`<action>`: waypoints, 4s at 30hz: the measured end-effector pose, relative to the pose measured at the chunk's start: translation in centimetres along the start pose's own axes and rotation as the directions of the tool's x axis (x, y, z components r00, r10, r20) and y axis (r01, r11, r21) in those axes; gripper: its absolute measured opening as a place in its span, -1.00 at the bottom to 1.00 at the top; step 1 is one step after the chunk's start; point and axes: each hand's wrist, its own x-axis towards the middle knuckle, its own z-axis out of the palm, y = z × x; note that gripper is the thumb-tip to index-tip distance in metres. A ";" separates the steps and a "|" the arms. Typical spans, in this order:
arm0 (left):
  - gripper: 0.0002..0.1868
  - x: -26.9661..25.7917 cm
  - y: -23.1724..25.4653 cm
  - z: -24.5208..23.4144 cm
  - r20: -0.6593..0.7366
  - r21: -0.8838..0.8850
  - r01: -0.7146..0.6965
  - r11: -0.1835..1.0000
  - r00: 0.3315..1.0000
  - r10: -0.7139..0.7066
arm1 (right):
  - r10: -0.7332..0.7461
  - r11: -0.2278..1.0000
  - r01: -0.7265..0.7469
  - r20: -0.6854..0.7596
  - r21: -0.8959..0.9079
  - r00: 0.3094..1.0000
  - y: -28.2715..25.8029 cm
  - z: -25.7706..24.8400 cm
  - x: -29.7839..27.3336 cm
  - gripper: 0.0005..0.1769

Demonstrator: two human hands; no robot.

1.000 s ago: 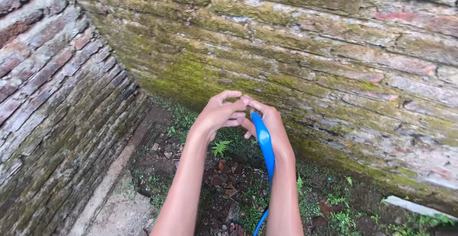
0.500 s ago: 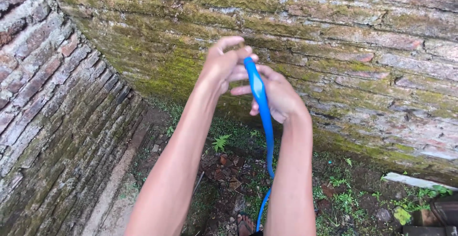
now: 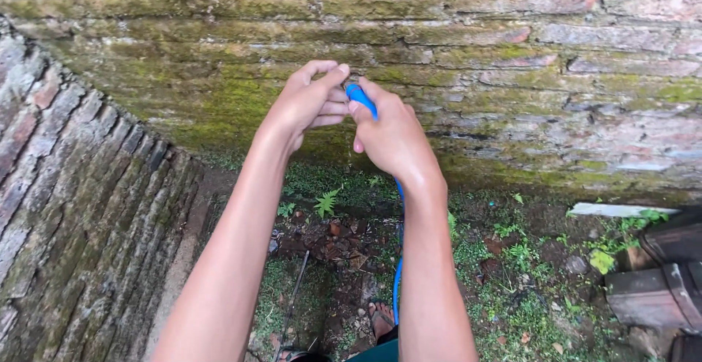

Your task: Secure a blue hose onto an outdoor water source by wrapping a wire around the connection point.

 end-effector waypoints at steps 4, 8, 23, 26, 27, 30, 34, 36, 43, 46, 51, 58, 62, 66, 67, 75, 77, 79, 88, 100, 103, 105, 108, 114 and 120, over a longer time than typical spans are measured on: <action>-0.33 -1.0 0.6 0.8 -0.001 0.100 0.085 0.991 0.996 -0.085 | -0.006 1.000 0.006 -0.003 0.027 1.000 2.6 -0.9 -0.9 -0.39; -0.26 -1.3 0.1 1.5 -0.034 0.094 0.066 0.993 0.997 -0.063 | -0.032 0.991 0.025 0.049 0.129 0.998 6.3 -2.8 -1.5 -0.42; -0.42 0.3 -1.5 7.2 0.098 -0.062 -0.218 0.974 0.970 0.223 | -0.045 0.977 0.081 -0.181 0.198 0.982 6.9 -7.1 -2.7 -0.57; -0.40 0.0 -0.9 7.7 0.086 0.006 -0.248 0.969 0.965 0.247 | -0.039 0.981 0.069 -0.164 0.183 0.986 7.1 -7.8 -3.1 -0.56; -0.37 0.1 -0.5 7.9 0.082 0.064 -0.272 0.960 0.960 0.267 | -0.039 0.988 0.061 -0.152 0.142 0.988 7.1 -8.1 -3.0 -0.55; -0.32 -0.7 0.7 8.9 0.095 0.266 -0.209 0.941 0.977 0.191 | 0.029 0.997 -0.023 -0.081 0.078 0.996 7.1 -8.4 -3.3 -0.53; -0.29 0.6 -1.8 9.3 0.127 0.362 -0.141 0.921 0.987 0.101 | 0.323 0.945 -0.325 0.083 0.018 0.943 8.4 -8.5 -3.3 -0.62; -0.27 1.8 -4.2 9.4 0.176 0.336 -0.132 0.933 0.981 0.076 | 0.401 0.913 -0.408 0.146 0.016 0.904 10.1 -8.3 -3.0 -0.64; -0.33 2.6 -7.2 8.0 0.149 0.160 -0.040 0.986 0.989 0.016 | 0.368 0.926 -0.376 0.148 0.030 0.918 14.9 -5.2 1.1 -0.65; -0.36 2.7 -7.0 6.4 0.098 0.136 -0.015 0.991 0.995 0.002 | 0.380 0.925 -0.381 0.112 -0.016 0.918 14.6 -3.2 2.0 -0.70; -0.40 3.2 -8.9 3.7 -0.043 0.162 0.011 0.987 0.999 -0.004 | 0.353 0.935 -0.344 0.120 -0.087 0.928 11.4 -0.3 2.5 -0.66; -0.50 4.2 -11.0 -0.6 -0.192 0.175 -0.041 0.984 0.978 0.075 | 0.269 0.958 -0.235 0.227 -0.165 0.936 4.9 4.0 2.2 -0.61; -0.57 4.2 -11.7 -3.6 -0.217 0.031 -0.083 0.996 0.972 0.087 | 0.215 0.977 -0.206 0.260 -0.062 0.941 0.8 6.2 0.9 -0.51; -0.63 4.4 -11.8 -7.7 -0.146 -0.090 -0.098 0.991 0.986 0.084 | 0.168 0.901 -0.304 0.397 0.311 0.902 0.3 9.6 1.7 -0.32; -0.63 4.0 -11.1 -8.7 -0.137 -0.098 -0.101 0.990 0.987 0.087 | 0.173 0.903 -0.303 0.388 0.305 0.905 0.1 10.2 1.5 -0.32; -0.79 3.8 -13.1 -17.9 0.103 0.045 -0.084 0.995 0.992 0.079 | 0.097 0.242 -0.378 0.366 0.894 0.926 -4.1 20.8 -2.7 -0.29; -0.79 2.0 -12.3 -20.2 0.172 0.167 -0.066 0.984 0.984 0.037 | 0.167 0.137 -0.342 0.319 0.930 0.933 -6.1 25.1 -4.4 -0.37; -0.79 0.0 -11.4 -22.7 0.238 0.288 -0.056 0.956 0.971 -0.015 | 0.244 0.031 -0.292 0.276 0.956 0.930 -8.2 29.1 -6.2 -0.45; -0.82 -0.5 -14.4 -29.3 0.199 0.325 -0.014 0.946 0.978 -0.054 | 0.214 0.220 -0.417 0.374 0.882 0.902 -8.4 32.9 -4.3 -0.45; -0.81 -0.1 -12.4 -24.6 -0.117 -0.124 -0.071 0.990 0.992 0.057 | 0.233 0.972 -0.226 0.136 -0.068 0.963 -13.3 27.4 -1.8 -0.46; -0.80 0.6 -13.5 -23.6 -0.078 -0.114 0.015 0.993 0.997 -0.024 | 0.328 0.724 -0.176 0.108 -0.667 0.939 -13.4 27.3 -1.2 -0.58; -0.81 0.9 -14.2 -22.6 -0.060 -0.142 0.043 0.989 0.997 -0.052 | 0.319 0.609 -0.102 0.125 -0.787 0.939 -12.4 26.9 -0.6 -0.60; -0.82 1.0 -14.7 -21.6 -0.022 -0.179 0.062 0.982 0.998 -0.067 | 0.216 0.407 0.075 0.175 -0.910 0.961 -9.3 26.6 1.9 -0.62; -0.81 1.2 -14.4 -20.3 0.104 -0.206 0.150 0.967 0.986 -0.130 | 0.491 0.543 -0.160 0.157 -0.825 0.857 -12.6 24.4 0.0 -0.58; -0.83 1.6 -13.0 -19.8 0.196 -0.072 0.163 0.984 0.970 -0.146 | 0.527 0.591 -0.245 0.138 -0.769 0.839 -11.5 23.9 1.1 -0.62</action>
